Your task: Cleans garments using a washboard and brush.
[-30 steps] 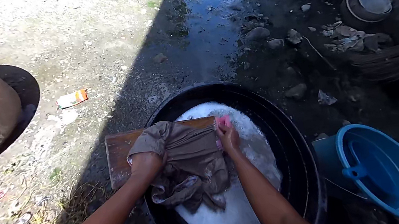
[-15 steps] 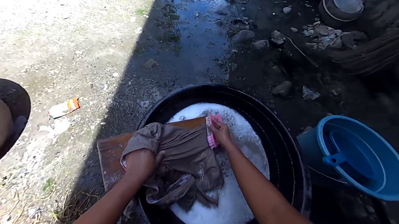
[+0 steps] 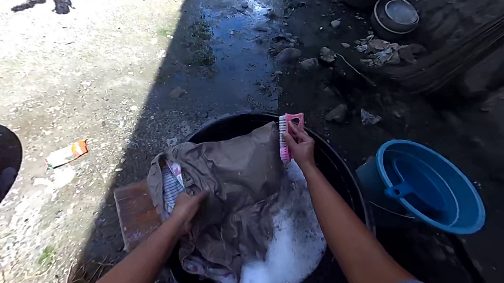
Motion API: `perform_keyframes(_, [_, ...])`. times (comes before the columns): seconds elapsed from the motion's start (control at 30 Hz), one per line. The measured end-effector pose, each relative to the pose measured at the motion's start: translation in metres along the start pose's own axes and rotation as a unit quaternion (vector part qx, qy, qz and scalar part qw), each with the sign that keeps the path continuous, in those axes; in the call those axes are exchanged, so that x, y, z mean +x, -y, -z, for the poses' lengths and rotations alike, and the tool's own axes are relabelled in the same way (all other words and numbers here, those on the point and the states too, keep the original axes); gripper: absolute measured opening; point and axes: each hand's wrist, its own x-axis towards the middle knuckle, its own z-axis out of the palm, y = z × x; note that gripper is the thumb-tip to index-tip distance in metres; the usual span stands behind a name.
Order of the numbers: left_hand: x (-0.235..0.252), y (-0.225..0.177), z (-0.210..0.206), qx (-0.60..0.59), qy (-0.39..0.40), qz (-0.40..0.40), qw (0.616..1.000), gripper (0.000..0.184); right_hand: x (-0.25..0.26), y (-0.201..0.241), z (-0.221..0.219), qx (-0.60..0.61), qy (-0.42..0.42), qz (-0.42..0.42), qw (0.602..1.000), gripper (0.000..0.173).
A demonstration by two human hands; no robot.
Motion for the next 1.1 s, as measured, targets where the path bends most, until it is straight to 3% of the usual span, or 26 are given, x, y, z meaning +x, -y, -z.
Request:
perform_keyframes(0.1, [0.000,-0.013,0.001,0.062,-0.043,-0.069,0.995,0.033,-0.075,-0.045,0.016,-0.186,-0.052,-0.085,0.977,0.040])
perform_keyframes(0.17, [0.005,-0.026,0.018,0.112,-0.088,-0.133,0.981,0.026,-0.124,-0.063,0.029,-0.284,-0.018,-0.190,0.940,0.040])
perform_keyframes(0.3, [0.007,-0.028,0.058,0.315,-0.178,-0.203,0.910,0.036,-0.145,-0.057,0.019,-0.336,0.043,-0.375,0.863,0.047])
perform_keyframes(0.37, [0.008,-0.013,0.062,0.437,-0.145,-0.221,0.860,0.053,-0.131,-0.033,-0.008,-0.347,0.063,-0.321,0.879,0.044])
perform_keyframes(0.4, [0.010,-0.009,0.060,0.490,-0.127,-0.223,0.833,0.059,-0.127,-0.016,-0.028,-0.325,0.052,-0.230,0.916,0.037])
perform_keyframes(0.47, [0.009,-0.015,0.055,0.564,-0.095,-0.186,0.799,0.055,-0.137,0.017,-0.079,-0.192,0.030,-0.016,0.981,0.029])
perform_keyframes(0.53, [0.009,-0.023,0.052,0.606,-0.067,-0.127,0.782,0.045,-0.166,0.065,-0.118,-0.092,0.138,0.080,0.983,0.031])
perform_keyframes(0.6, [0.008,-0.028,0.051,0.620,-0.052,-0.094,0.777,0.040,-0.174,0.094,-0.125,-0.090,0.280,0.054,0.954,0.032])
perform_keyframes(0.63, [0.007,-0.028,0.051,0.625,-0.051,-0.092,0.774,0.040,-0.162,0.088,-0.119,-0.122,0.310,0.009,0.943,0.031])
perform_keyframes(0.73, [0.007,-0.028,0.049,0.627,-0.053,-0.091,0.772,0.041,-0.089,0.022,-0.080,-0.276,0.275,-0.173,0.904,0.036])
perform_keyframes(0.8, [0.010,-0.027,0.047,0.631,-0.056,-0.087,0.769,0.041,-0.060,-0.001,-0.065,-0.313,0.244,-0.244,0.885,0.040])
perform_keyframes(0.87, [0.012,-0.026,0.045,0.636,-0.054,-0.080,0.766,0.041,-0.072,0.024,-0.080,-0.294,0.261,-0.239,0.888,0.039])
perform_keyframes(1.0, [0.008,-0.028,0.044,0.635,-0.043,-0.068,0.769,0.042,-0.155,0.101,-0.129,-0.131,0.337,-0.043,0.931,0.034])
perform_keyframes(1.1, [0.005,-0.029,0.045,0.636,-0.037,-0.067,0.768,0.041,-0.120,0.066,-0.107,-0.204,0.336,-0.094,0.915,0.035])
